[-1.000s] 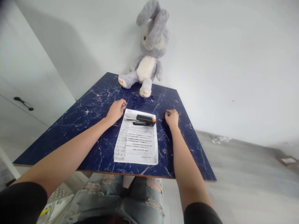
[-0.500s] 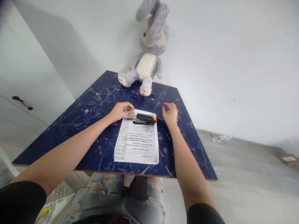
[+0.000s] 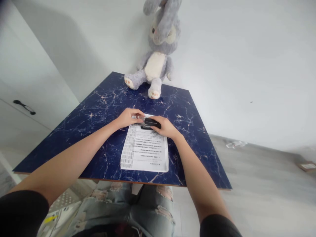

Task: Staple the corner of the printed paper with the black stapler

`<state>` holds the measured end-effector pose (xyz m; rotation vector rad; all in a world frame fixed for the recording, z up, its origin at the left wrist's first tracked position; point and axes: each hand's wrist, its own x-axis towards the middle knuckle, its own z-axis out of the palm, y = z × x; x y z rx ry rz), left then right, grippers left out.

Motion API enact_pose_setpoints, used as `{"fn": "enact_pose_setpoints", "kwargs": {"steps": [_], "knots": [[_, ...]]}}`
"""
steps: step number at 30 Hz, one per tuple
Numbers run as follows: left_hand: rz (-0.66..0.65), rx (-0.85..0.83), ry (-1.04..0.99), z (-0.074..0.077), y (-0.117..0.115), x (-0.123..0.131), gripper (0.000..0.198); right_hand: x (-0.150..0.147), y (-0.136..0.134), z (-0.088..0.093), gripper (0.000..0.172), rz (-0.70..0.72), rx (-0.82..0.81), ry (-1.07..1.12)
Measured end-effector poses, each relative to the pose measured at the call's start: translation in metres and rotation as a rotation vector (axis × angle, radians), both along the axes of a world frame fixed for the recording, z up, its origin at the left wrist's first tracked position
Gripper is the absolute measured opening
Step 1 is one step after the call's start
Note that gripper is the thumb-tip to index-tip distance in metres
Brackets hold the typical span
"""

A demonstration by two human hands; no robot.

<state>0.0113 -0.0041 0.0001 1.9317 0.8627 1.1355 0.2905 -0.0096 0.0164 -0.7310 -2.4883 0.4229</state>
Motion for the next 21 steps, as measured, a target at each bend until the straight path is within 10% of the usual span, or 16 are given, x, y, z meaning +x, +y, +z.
{"fn": "enact_pose_setpoints", "kwargs": {"steps": [21], "knots": [[-0.102,0.086,0.224,0.0083,-0.0064,0.0002,0.016,0.0004,-0.0001,-0.001,0.038,-0.014,-0.024,0.01]]}}
